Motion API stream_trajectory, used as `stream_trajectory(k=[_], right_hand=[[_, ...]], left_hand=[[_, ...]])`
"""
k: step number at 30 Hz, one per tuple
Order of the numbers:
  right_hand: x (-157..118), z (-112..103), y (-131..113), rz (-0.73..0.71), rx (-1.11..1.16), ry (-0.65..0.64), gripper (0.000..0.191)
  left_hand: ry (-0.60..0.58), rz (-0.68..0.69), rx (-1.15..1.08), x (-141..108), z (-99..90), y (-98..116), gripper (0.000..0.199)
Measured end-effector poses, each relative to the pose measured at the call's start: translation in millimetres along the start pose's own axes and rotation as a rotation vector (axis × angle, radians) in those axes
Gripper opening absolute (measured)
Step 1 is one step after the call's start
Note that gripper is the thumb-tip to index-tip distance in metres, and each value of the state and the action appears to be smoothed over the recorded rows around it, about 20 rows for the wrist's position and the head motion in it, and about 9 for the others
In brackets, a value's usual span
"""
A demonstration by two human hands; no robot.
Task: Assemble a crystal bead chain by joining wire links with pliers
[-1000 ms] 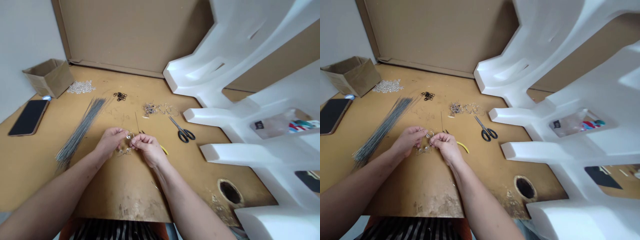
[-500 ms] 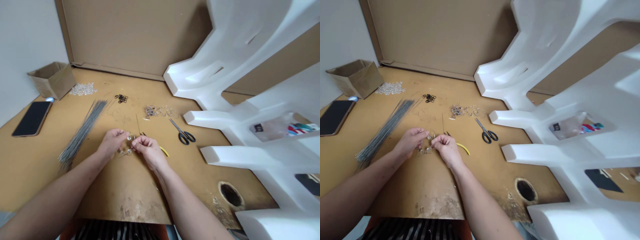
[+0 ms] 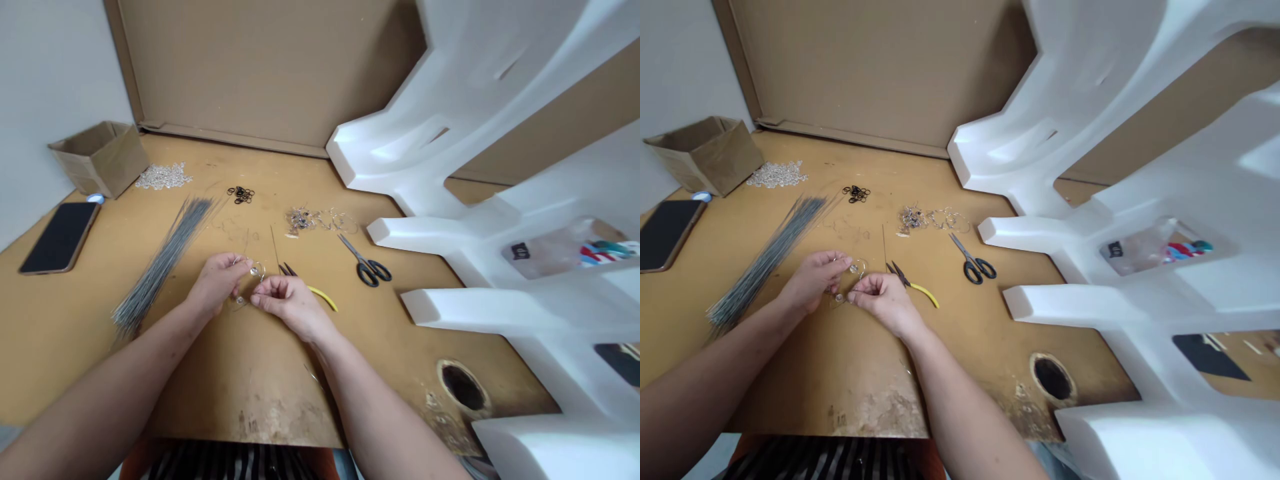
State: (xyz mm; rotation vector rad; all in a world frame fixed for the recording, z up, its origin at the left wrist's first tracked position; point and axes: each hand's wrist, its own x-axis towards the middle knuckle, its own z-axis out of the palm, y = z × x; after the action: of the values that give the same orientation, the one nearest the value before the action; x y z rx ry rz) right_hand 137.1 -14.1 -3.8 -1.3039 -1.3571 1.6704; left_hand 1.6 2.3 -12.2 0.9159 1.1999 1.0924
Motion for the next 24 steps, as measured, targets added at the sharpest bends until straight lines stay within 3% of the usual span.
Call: stream_trajectory(k=[11,16,24], right_hand=[[5.6,-0.8,7.6,-0.006,-0.063,0.097,0.021],[6.1,0.0,5.3,-0.016,0.021,0.142,0.024],[3.5,0.2,-1.3,0.008,0.149,0.062,0.025]], left_hand=[[0.01,-0.02,0.014,0.2,-0.5,1.7,0.022],[0.038,-0.017,-0.041,0.6,0.9,0.0,0.022],[0.065,-0.051,-0.148,1.0,0.9,1.4,0.023]])
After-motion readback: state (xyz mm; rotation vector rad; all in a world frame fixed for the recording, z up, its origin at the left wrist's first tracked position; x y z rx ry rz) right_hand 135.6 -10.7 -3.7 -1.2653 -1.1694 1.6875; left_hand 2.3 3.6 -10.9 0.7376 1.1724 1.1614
